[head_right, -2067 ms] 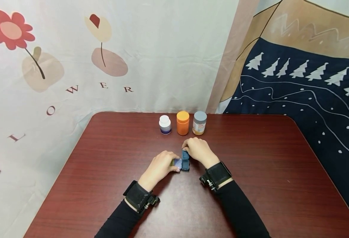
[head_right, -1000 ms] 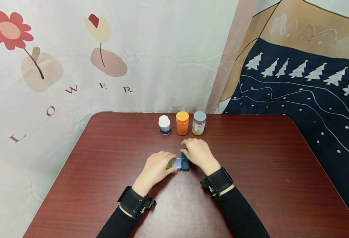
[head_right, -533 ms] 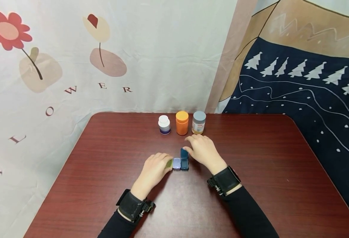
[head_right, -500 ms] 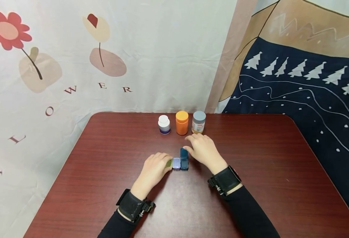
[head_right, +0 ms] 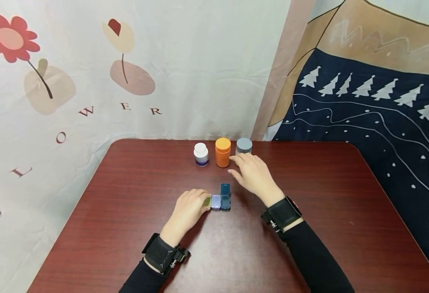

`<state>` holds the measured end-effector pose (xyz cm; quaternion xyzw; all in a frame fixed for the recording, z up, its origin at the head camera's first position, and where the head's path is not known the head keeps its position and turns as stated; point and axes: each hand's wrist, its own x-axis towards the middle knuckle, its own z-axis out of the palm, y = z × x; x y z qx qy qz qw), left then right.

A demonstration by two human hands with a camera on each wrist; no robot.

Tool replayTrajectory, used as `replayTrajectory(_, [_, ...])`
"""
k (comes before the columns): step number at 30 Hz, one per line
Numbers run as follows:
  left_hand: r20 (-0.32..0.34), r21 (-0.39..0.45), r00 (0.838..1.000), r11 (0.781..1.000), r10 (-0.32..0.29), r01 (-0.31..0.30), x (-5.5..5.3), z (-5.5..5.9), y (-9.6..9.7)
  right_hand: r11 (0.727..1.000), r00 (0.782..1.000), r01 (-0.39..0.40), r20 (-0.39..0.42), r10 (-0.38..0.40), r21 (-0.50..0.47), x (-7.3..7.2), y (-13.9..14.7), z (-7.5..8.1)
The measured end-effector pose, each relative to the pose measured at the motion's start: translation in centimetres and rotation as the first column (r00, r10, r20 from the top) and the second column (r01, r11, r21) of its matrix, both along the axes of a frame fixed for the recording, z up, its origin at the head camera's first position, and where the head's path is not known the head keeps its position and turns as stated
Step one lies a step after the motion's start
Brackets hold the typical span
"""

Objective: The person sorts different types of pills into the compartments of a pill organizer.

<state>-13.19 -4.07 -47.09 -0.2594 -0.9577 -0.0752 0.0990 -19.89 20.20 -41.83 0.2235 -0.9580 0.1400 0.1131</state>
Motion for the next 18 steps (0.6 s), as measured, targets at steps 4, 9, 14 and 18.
replayTrajectory(4, [-0.017, -0.001, 1.0, 1.0, -0.002, 0.002, 0.0, -0.1, 0.0, 1.0, 1.0, 0.004, -0.028, -0.003, 0.011, -0.9, 0.3, 0.5])
replayTrajectory(9, [-0.021, -0.001, 1.0, 1.0, -0.001, 0.001, -0.1, -0.2, -0.1, 1.0, 0.999, -0.004, -0.045, 0.005, 0.028, -2.1, 0.3, 1.4])
replayTrajectory(14, [-0.006, -0.003, 1.0, 1.0, 0.002, -0.002, -0.2, -0.2, -0.1, 0.999, 1.0, 0.016, -0.008, -0.016, 0.044, -3.5, 0.3, 2.3])
replayTrajectory(18, [0.005, -0.008, 1.0, 1.0, 0.006, -0.006, -0.2, -0.2, -0.1, 0.997, 0.999, 0.028, 0.022, -0.029, 0.067, -4.8, 0.5, 2.8])
